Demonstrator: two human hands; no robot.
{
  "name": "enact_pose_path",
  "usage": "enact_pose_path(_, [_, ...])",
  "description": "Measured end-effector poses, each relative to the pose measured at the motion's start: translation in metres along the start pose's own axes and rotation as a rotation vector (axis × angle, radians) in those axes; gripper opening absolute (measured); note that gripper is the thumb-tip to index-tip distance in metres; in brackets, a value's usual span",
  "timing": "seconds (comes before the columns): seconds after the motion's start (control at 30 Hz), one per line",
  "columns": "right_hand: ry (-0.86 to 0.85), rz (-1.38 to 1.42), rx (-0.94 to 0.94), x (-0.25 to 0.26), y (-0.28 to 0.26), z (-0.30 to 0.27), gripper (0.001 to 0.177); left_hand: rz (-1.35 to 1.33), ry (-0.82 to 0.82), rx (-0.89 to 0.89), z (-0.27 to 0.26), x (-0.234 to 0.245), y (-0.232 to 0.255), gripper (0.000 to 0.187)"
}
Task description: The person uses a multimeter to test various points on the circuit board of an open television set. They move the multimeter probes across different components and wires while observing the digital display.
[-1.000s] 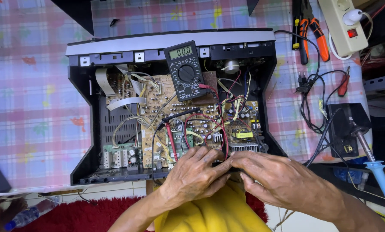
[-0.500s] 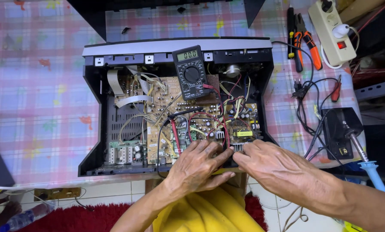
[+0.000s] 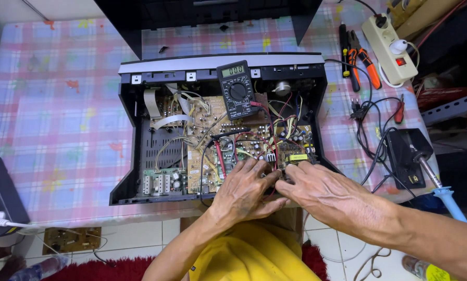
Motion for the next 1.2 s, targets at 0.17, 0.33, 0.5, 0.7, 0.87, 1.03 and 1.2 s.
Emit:
enact_pose_path(0.17, [0.037, -0.552, -0.395, -0.004, 0.014, -0.01, 0.047, 0.018, 0.023, 0.018, -0.002, -0.004, -0.004, 0.072])
enact_pose_path(0.33, [-0.092, -0.12, -0.383, -0.018, 0.025, -0.007, 0.032, 0.042, -0.048, 0.065, 0.003, 0.013, 0.002, 0.065])
enact_pose_path(0.5, [-0.232, -0.176, -0.368, -0.004, 0.008, -0.004, 0.035, 0.089, -0.167, 0.091, 0.006, -0.001, 0.0, 0.061])
enact_pose_path(0.7, [-0.26, -0.212, -0.357, -0.017, 0.009, -0.006, 0.037, 0.217, -0.244, 0.011, 0.007, -0.014, 0.007, 0.074])
enact_pose_path(0.87, [-0.143, -0.213, -0.183, -0.017, 0.001, -0.004, 0.029, 0.269, -0.326, -0.032, 0.009, 0.0, 0.021, 0.085])
enact_pose_path(1.03, [-0.15, -0.198, -0.381, -0.022, 0.008, -0.005, 0.039, 0.487, -0.367, -0.104, 0.009, -0.016, 0.024, 0.082])
enact_pose_path(1.2, [-0.18, -0.117, -0.21, -0.006, -0.014, 0.004, 0.042, 0.532, -0.403, -0.105, 0.016, -0.007, 0.036, 0.085])
Point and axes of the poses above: each hand's wrist, its own z-axis towards the middle knuckle, its own x-axis out of the back of the hand, y = z × x, the point moved 8 cm from there along z, towards the middle knuckle, and after that the axes turned 13 degrees about x, right-handed, at the moved point
